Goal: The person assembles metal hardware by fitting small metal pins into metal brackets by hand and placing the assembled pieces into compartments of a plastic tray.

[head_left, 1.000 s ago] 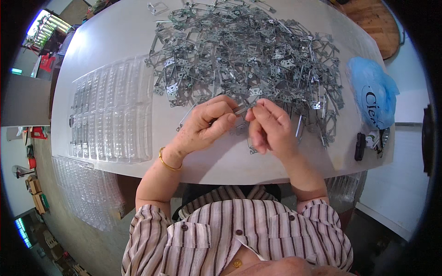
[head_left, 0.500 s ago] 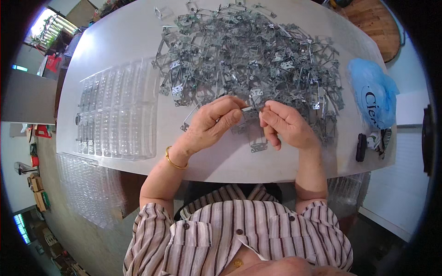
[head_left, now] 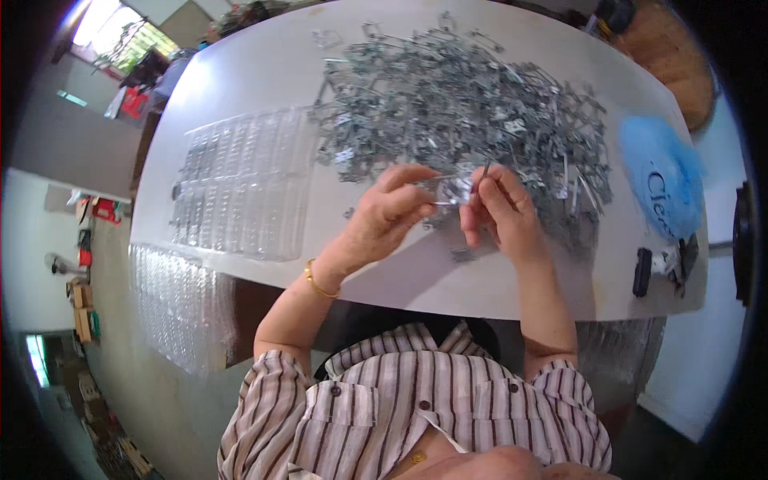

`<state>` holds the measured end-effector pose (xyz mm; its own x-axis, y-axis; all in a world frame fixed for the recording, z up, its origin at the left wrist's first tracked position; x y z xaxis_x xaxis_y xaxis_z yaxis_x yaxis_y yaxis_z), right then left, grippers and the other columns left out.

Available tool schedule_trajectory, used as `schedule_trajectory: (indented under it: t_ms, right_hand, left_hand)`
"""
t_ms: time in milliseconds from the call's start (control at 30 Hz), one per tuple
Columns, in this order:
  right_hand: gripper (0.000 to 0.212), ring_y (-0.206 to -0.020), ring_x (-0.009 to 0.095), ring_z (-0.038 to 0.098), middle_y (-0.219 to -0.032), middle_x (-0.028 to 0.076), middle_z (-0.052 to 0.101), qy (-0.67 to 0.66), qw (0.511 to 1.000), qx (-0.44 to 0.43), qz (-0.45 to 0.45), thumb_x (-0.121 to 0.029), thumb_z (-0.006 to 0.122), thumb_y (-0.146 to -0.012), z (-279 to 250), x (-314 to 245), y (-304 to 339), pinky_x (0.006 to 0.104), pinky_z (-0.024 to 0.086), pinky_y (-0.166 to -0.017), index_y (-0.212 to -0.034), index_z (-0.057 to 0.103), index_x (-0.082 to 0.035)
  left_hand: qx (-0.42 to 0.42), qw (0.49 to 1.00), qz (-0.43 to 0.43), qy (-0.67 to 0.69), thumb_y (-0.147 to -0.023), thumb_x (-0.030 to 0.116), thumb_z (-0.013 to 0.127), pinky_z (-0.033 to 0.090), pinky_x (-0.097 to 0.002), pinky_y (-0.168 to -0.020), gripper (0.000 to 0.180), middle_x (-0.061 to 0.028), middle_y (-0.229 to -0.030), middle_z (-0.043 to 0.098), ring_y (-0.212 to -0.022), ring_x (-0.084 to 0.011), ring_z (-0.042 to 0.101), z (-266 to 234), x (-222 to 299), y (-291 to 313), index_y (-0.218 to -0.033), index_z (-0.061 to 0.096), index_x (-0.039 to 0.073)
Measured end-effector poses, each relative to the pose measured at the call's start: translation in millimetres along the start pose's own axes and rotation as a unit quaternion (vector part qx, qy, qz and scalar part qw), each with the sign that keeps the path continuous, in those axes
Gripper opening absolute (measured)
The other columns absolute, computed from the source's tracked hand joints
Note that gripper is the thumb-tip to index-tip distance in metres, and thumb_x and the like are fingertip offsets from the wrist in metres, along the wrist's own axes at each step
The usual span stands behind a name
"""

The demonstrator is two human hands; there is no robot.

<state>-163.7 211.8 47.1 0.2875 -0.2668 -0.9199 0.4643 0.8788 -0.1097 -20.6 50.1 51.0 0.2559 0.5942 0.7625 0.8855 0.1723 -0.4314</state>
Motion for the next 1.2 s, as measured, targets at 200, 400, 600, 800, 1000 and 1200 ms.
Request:
schedule_trajectory:
  t_ms: [200, 400, 600, 800, 1000, 1200]
  right_hand:
    - [0.023, -0.054, 0.014, 0.059, -0.075, 0.006, 0.062, -0.013, 0.999, 0.029, -0.019, -0.027, 0.049, -0.109, 5, 6, 12, 0.0268, 0.049, -0.048, -0.107, 0.057, -0.006]
    - [0.019, -0.056, 0.013, 0.060, -0.087, 0.004, 0.057, 0.018, 1.000, -0.003, -0.002, -0.021, 0.051, -0.108, 8, 14, 15, 0.0262, 0.049, -0.048, -0.103, 0.056, -0.004]
    - [0.014, -0.060, 0.011, 0.061, -0.086, 0.004, 0.060, 0.159, 0.984, -0.074, -0.017, -0.015, 0.050, -0.107, 11, 8, 22, 0.0242, 0.050, -0.052, -0.102, 0.056, -0.004]
    - [0.002, -0.066, 0.009, 0.067, -0.082, 0.004, 0.067, 0.226, 0.972, -0.055, 0.031, -0.005, 0.057, -0.103, 30, 9, 35, 0.0231, 0.056, -0.058, -0.103, 0.056, -0.003]
    - [0.005, -0.069, 0.010, 0.069, -0.083, 0.005, 0.067, 0.298, 0.953, -0.038, -0.022, 0.001, 0.060, -0.099, 51, 16, 37, 0.0257, 0.058, -0.061, -0.100, 0.055, -0.001]
    - [0.007, -0.070, 0.012, 0.070, -0.082, 0.005, 0.066, 0.298, 0.953, 0.022, -0.056, 0.001, 0.061, -0.098, 67, 30, 31, 0.0270, 0.059, -0.063, -0.100, 0.055, -0.001]
  left_hand:
    - [-0.004, 0.988, 0.107, -0.115, -0.082, 0.004, 0.073, 0.046, -0.0482, -0.101, 0.013, -0.0140, -0.131, 0.060, -0.123, -0.0380, 0.056, 6, 12, 6, -0.089, 0.063, 0.007]
    - [-0.038, 0.983, 0.103, -0.144, -0.086, 0.012, 0.071, 0.040, -0.0510, -0.107, 0.008, -0.0126, -0.134, 0.056, -0.132, -0.0358, 0.049, 6, 19, 24, -0.092, 0.065, 0.011]
    - [-0.019, 0.977, 0.104, -0.183, -0.087, 0.017, 0.072, 0.039, -0.0511, -0.109, 0.010, -0.0118, -0.138, 0.054, -0.137, -0.0343, 0.045, 3, 16, 37, -0.091, 0.065, 0.011]
    - [-0.021, 0.973, 0.095, -0.211, -0.087, 0.018, 0.072, 0.038, -0.0511, -0.111, 0.015, -0.0125, -0.143, 0.051, -0.141, -0.0341, 0.041, -8, 14, 49, -0.099, 0.069, 0.010]
    - [0.023, 0.982, 0.055, -0.178, -0.090, 0.013, 0.070, 0.039, -0.0484, -0.111, 0.029, -0.0180, -0.145, 0.048, -0.140, -0.0366, 0.042, -14, 9, 61, -0.118, 0.062, 0.008]
    - [0.204, 0.977, 0.010, -0.065, -0.092, 0.005, 0.066, 0.047, -0.0436, -0.101, 0.025, -0.0206, -0.128, 0.057, -0.121, -0.0387, 0.056, -25, 21, 73, -0.115, 0.058, 0.002]
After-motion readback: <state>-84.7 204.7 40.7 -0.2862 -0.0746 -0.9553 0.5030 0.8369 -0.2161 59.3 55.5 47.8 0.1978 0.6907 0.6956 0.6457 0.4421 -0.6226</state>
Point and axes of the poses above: each hand's wrist, its own y-axis away from the middle knuckle, its own z-axis out of the palm, x = y × z, the point moved 2 cm from there along -y, towards the middle knuckle
